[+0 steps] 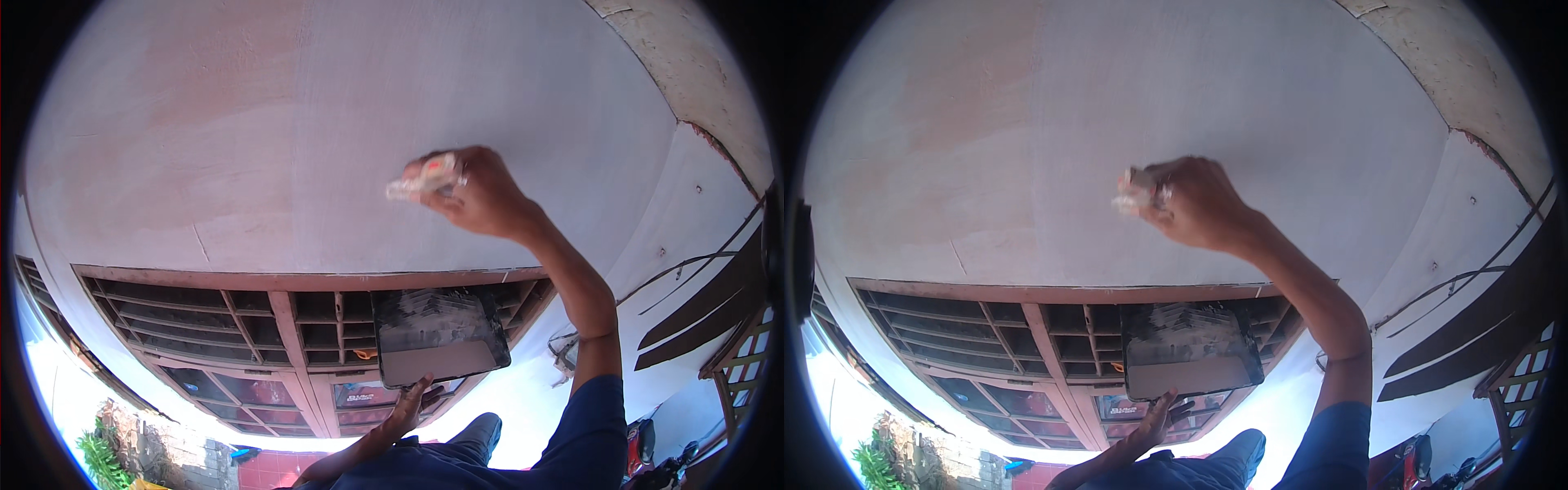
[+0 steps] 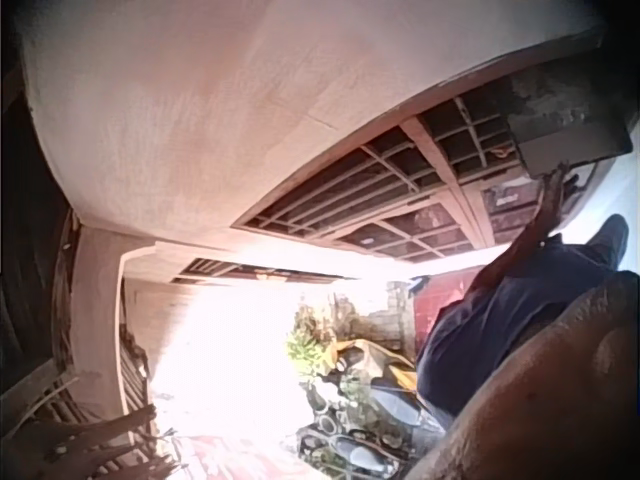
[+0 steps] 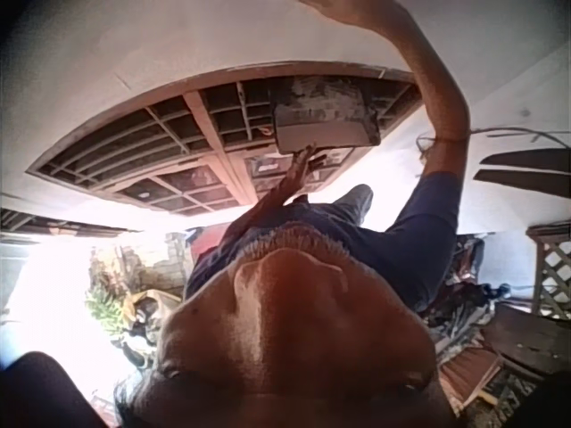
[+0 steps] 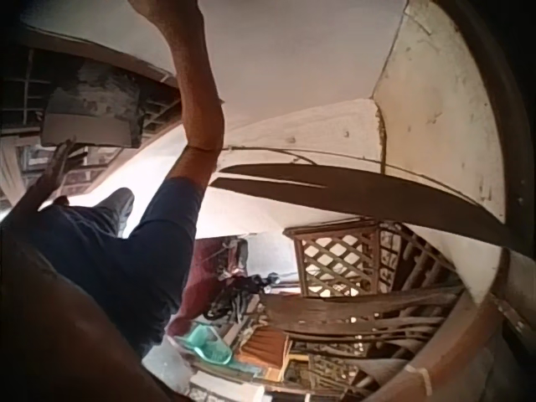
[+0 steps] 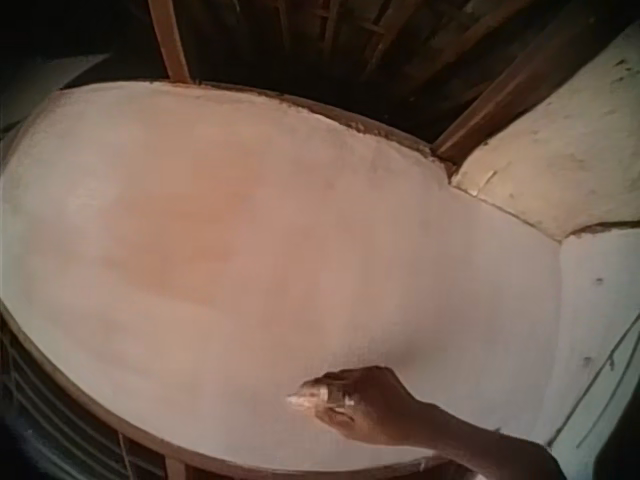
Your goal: The person uses a brush and a tray to apply white paint to a ceiling. They dip the brush into the tray and apply paint with upward strokes, moving the tray along the upper wall area.
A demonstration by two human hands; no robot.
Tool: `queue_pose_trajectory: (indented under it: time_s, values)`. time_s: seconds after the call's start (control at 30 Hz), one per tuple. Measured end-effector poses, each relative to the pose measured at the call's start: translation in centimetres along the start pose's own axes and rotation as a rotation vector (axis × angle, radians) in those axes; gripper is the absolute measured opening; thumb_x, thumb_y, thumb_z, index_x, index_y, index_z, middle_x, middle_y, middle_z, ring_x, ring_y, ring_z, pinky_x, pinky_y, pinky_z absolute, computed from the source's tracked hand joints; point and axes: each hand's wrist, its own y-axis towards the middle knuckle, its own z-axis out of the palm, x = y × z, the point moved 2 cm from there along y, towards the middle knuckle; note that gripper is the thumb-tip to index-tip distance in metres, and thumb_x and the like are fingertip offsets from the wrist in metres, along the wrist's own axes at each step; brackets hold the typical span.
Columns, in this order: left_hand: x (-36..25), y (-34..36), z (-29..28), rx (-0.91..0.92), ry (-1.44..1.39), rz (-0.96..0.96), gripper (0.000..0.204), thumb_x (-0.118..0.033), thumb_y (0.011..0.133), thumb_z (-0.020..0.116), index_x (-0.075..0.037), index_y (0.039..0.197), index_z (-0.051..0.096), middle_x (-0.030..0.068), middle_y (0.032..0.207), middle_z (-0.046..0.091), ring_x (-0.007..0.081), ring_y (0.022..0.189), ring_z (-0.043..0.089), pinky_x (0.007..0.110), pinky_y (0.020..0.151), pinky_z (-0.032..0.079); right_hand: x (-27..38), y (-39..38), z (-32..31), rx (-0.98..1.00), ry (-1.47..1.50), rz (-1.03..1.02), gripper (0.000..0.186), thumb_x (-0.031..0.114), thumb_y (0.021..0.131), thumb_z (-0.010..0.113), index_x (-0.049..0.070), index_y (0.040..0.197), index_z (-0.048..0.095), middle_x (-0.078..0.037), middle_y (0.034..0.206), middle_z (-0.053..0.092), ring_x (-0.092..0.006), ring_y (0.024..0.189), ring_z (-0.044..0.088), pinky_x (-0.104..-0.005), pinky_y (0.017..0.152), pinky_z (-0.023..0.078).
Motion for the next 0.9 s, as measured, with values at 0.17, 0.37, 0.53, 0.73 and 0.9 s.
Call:
queue_pose_trajectory:
  time_s: [0.17,0.37,0.53,0.73,0.9]
  values:
    - [-0.2,-0.1,0.6,0.015,0.028,-0.009,0.070,-0.050,0.074,0.070,-0.009,0.123,0.040,0.0108,0.121,0.046,0.0254,0.110,0.050,0.041,0.098,0.039,-5.3,6.8,-11.6,-0.513,-0.318,-0.036,0.018,0.016,0.076,0.067,0.009,0.093,0.067,-0.009,0.074,0.065,-0.0237,0.066,0.063,-0.0327,0.060,0.050]
    - [-0.7,-0.5,0.7,0.002,0.025,0.026,0.076,-0.050,0.074,0.070,-0.007,0.125,0.035,0.0141,0.125,0.042,0.0298,0.115,0.046,0.042,0.102,0.034,-5.3,4.8,-8.2,-0.646,-0.565,-0.127,0.021,0.005,0.076,0.066,0.009,0.096,0.066,-0.008,0.087,0.067,-0.0211,0.075,0.065,-0.0289,0.066,0.053]
    - [-0.6,-0.5,0.8,0.033,0.055,0.006,0.082,-0.052,0.079,0.064,-0.004,0.134,0.025,0.0193,0.138,0.027,0.0341,0.127,0.034,0.048,0.104,0.033,0.7,-4.6,2.3,-0.325,-0.452,-0.092,0.048,0.008,0.058,0.078,0.014,0.104,0.063,-0.005,0.096,0.064,-0.0184,0.080,0.064,-0.0295,0.068,0.056]
    - [-0.6,-0.6,1.4,-0.030,0.039,0.074,0.072,-0.050,0.078,0.066,-0.007,0.127,0.035,0.0149,0.123,0.043,0.0264,0.114,0.047,0.041,0.099,0.037,6.0,-11.2,9.5,0.050,-0.067,-0.009,0.060,0.012,0.054,0.081,0.013,0.109,0.059,-0.001,0.095,0.065,-0.0149,0.088,0.063,-0.0340,0.070,0.055]
    - [-0.7,-0.5,0.9,0.056,0.087,0.057,0.077,-0.055,0.079,0.062,-0.007,0.131,0.030,0.0150,0.131,0.038,0.0303,0.122,0.039,0.046,0.102,0.032,2.0,-4.9,4.3,-0.148,-0.187,-0.072,0.032,0.009,0.068,0.074,0.013,0.097,0.063,-0.001,0.090,0.067,-0.0157,0.082,0.064,-0.0296,0.063,0.054]
